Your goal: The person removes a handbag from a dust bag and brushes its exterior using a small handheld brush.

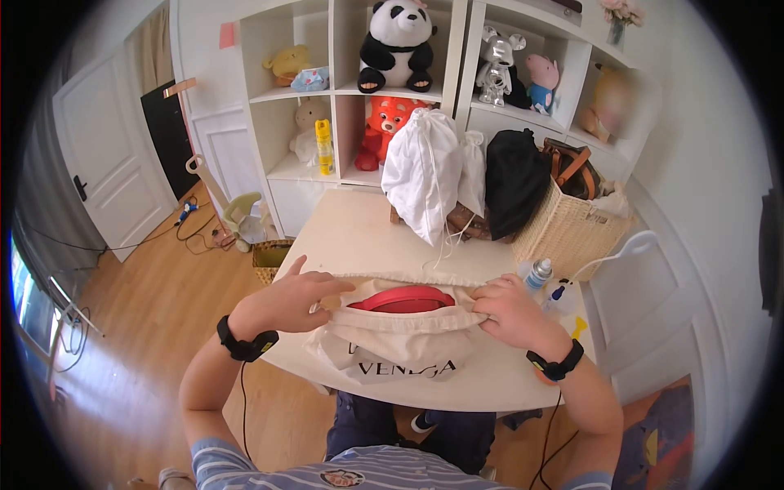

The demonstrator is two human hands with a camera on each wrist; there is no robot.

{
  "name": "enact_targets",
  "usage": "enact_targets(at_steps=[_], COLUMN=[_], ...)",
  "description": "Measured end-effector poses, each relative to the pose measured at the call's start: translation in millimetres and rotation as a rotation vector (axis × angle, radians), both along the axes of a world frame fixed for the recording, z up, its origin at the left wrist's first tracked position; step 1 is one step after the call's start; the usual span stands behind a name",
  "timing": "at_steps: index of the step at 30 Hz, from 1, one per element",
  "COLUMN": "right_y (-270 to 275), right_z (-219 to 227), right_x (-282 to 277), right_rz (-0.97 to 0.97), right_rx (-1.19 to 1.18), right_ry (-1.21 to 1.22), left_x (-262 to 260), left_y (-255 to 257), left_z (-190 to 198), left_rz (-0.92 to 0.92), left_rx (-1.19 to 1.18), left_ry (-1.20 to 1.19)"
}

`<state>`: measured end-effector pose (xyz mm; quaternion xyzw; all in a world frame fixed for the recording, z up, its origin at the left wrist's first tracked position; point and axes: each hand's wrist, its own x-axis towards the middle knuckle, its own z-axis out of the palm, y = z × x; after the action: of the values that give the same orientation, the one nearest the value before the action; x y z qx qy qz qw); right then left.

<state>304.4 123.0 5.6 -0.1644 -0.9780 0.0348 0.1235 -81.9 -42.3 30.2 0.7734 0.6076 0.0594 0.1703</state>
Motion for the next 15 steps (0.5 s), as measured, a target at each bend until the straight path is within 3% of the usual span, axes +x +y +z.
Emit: enact_targets(at_steps=[1,4,10,15], right_y=[-2,-14,-54,-72], right_z=[1,1,5,16], right_x=[3,7,5,-2], right_rz=[0.001,0.047,0.103,0.174], right_rx=[-0.003,-0.041,0.13,0.192], right_ry=[0.0,0.036,0.133,0.134], left_x=[2,17,31,45], left_y=[-6,-29,-35,-45], left_z=[-3,-14,-72,-58], left_rz=[0.001,-0.172,-0.122,-0.196], left_rx=[-0.003,0.357,0.685,0.816], left_ry=[0.0,-0.154,-0.032,0.026])
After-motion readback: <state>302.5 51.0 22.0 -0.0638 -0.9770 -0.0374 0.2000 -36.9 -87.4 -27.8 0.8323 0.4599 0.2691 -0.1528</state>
